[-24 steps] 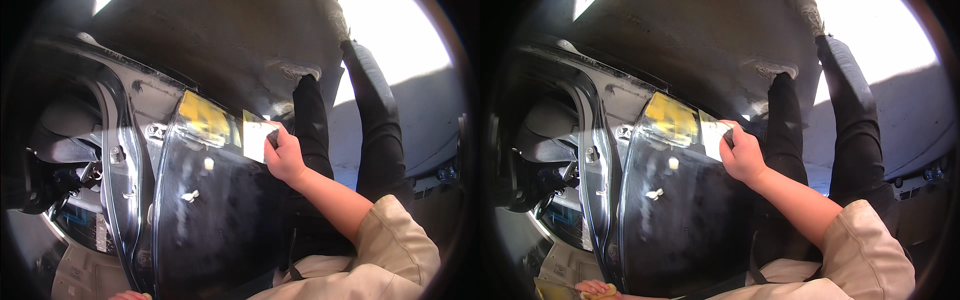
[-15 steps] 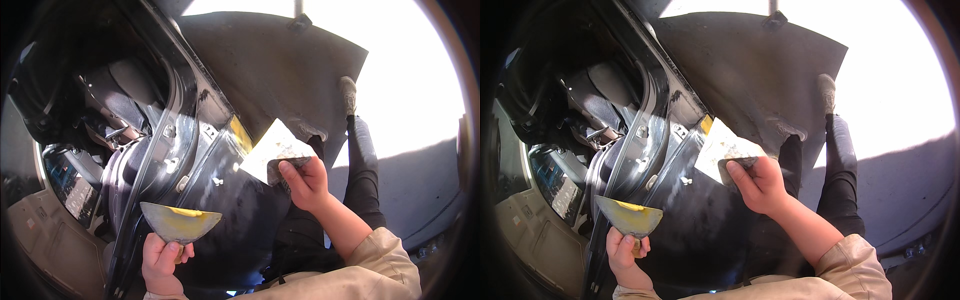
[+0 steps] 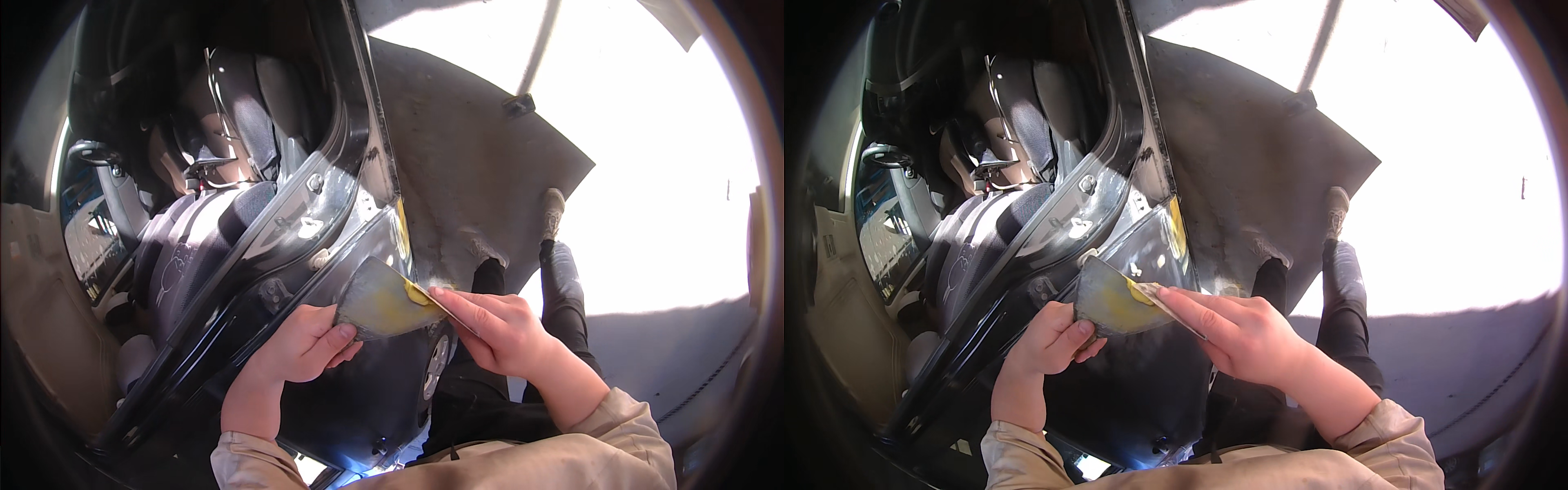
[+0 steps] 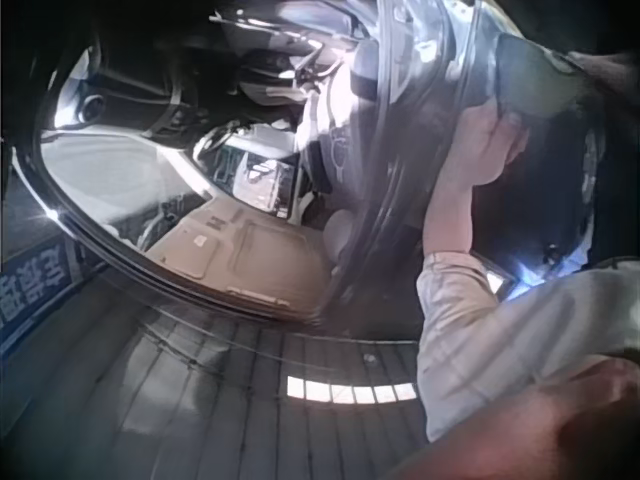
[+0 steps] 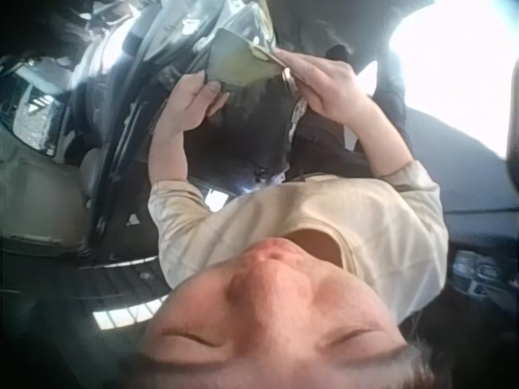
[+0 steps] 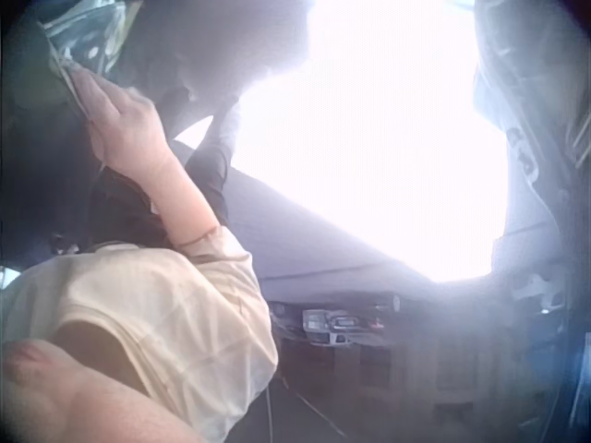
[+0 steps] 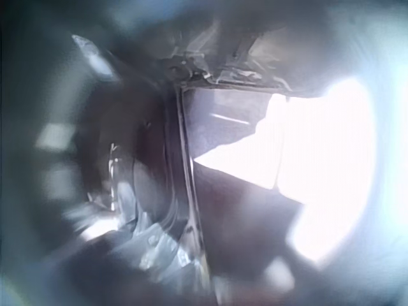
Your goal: The person applies yellow body filler to a damaged area on a car door using a putty knife, then smooths and levels the surface with a sanding block. The person repeatedly adds filler and sands the area to achieve a flush finish.
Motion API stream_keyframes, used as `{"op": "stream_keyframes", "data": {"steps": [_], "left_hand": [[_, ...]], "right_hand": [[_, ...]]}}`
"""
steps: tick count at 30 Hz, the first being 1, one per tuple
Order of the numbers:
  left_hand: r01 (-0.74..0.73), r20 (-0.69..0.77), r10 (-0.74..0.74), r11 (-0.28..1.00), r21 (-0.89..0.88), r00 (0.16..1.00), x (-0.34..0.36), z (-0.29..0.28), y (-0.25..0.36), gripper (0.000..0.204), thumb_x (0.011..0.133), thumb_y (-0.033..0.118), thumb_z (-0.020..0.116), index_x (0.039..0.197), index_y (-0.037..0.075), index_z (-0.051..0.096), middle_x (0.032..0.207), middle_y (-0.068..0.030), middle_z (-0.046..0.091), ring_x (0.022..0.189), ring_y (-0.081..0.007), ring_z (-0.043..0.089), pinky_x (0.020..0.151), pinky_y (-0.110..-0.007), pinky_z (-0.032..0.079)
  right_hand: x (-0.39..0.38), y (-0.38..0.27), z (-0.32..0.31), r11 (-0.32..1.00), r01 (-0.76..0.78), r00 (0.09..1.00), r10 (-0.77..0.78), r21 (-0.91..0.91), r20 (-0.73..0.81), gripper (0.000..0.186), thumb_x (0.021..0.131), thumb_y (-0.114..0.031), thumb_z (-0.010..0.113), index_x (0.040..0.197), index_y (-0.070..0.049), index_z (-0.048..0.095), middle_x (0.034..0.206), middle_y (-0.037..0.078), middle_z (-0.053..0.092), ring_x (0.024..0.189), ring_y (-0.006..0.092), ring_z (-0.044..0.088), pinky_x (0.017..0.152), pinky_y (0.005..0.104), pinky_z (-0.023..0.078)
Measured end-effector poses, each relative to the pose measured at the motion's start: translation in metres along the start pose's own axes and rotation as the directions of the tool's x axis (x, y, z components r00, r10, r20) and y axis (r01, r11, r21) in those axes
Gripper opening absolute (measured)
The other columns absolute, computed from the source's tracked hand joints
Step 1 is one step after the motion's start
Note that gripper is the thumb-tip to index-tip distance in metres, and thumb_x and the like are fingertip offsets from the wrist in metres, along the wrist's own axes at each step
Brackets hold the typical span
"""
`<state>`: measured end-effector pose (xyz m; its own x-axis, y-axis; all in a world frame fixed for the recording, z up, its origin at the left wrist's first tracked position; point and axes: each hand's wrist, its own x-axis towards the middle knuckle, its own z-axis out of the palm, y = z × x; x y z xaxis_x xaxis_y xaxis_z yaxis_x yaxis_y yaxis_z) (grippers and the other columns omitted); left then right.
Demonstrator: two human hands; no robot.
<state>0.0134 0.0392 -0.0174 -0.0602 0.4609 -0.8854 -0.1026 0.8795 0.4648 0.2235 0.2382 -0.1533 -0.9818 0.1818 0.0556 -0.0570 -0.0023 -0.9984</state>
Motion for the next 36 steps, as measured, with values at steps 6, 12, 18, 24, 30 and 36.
{"op": "stream_keyframes", "data": {"steps": [6, 12, 18, 24, 30, 36], "left_hand": [[0.017, -0.046, -0.016, 1.000, 0.019, 0.999, 0.004, 0.018, 0.012, 0.029, 0.111, 0.020, 0.049, 0.095, 0.000, 0.063, 0.068, -0.0033, 0.065, 0.052, -0.0102, 0.057, 0.053, -0.027, 0.046], [-0.073, -0.152, 0.066, 0.997, -0.040, 0.986, -0.001, 0.010, 0.006, 0.029, 0.112, 0.024, 0.049, 0.100, 0.001, 0.062, 0.071, -0.0041, 0.066, 0.053, -0.0093, 0.056, 0.051, -0.025, 0.045], [-0.313, -0.592, 0.136, 0.927, -0.207, 0.794, 0.016, 0.014, -0.001, 0.030, 0.114, 0.033, 0.044, 0.111, 0.005, 0.054, 0.079, -0.0047, 0.058, 0.056, -0.0080, 0.048, 0.052, -0.023, 0.042], [-0.328, -0.714, 0.240, 0.945, 0.015, 0.658, 0.024, 0.016, -0.005, 0.034, 0.113, 0.035, 0.048, 0.091, 0.009, 0.048, 0.080, -0.0044, 0.056, 0.058, -0.0075, 0.048, 0.053, -0.023, 0.041], [-0.294, -0.785, 0.240, 0.953, 0.078, 0.571, 0.026, 0.011, -0.027, 0.047, 0.114, 0.036, 0.043, 0.133, -0.004, 0.057, 0.080, -0.0009, 0.049, 0.056, -0.0042, 0.041, 0.050, -0.019, 0.036], [-0.401, -0.723, 0.350, 0.910, 0.110, 0.596, -0.029, -0.006, -0.049, 0.028, 0.113, 0.022, 0.043, 0.124, -0.004, 0.051, 0.082, 0.0001, 0.040, 0.058, -0.0049, 0.034, 0.052, -0.017, 0.035]], "right_hand": [[-0.011, 0.005, -0.004, 0.978, -0.206, 0.972, 0.200, -0.042, -0.120, 0.058, 0.086, 0.005, 0.068, 0.143, -0.004, 0.059, 0.099, 0.014, 0.074, 0.077, 0.0290, 0.073, 0.064, 0.0361, 0.059], [-0.026, 0.005, 0.007, 0.975, -0.200, 0.977, 0.206, -0.098, 0.054, 0.048, 0.094, -0.001, 0.063, 0.141, -0.006, 0.059, 0.097, 0.016, 0.075, 0.077, 0.0333, 0.073, 0.068, 0.0412, 0.059], [-0.106, 0.074, 0.065, 0.668, -0.595, 0.678, 0.716, 0.447, -0.167, 0.032, 0.095, -0.004, 0.063, 0.127, 0.002, 0.064, 0.100, 0.007, 0.075, 0.087, 0.0153, 0.071, 0.082, 0.0308, 0.056], [-0.117, 0.121, 0.109, 0.346, -0.429, 0.557, 0.829, 0.835, -0.057, 0.026, 0.092, 0.001, 0.059, 0.117, 0.004, 0.068, 0.102, 0.005, 0.075, 0.091, 0.0121, 0.069, 0.083, 0.0303, 0.057], [-0.115, 0.218, 0.155, 0.097, -0.193, 0.544, 0.839, 0.976, 0.025, 0.027, 0.097, -0.005, 0.064, 0.124, -0.001, 0.066, 0.117, 0.007, 0.072, 0.108, 0.0174, 0.068, 0.101, 0.0343, 0.053], [-0.109, 0.304, 0.193, 0.129, -0.203, 0.557, 0.831, 0.971, 0.006, 0.023, 0.101, -0.002, 0.065, 0.124, 0.001, 0.067, 0.113, 0.006, 0.074, 0.101, 0.0127, 0.068, 0.093, 0.0300, 0.054]]}}
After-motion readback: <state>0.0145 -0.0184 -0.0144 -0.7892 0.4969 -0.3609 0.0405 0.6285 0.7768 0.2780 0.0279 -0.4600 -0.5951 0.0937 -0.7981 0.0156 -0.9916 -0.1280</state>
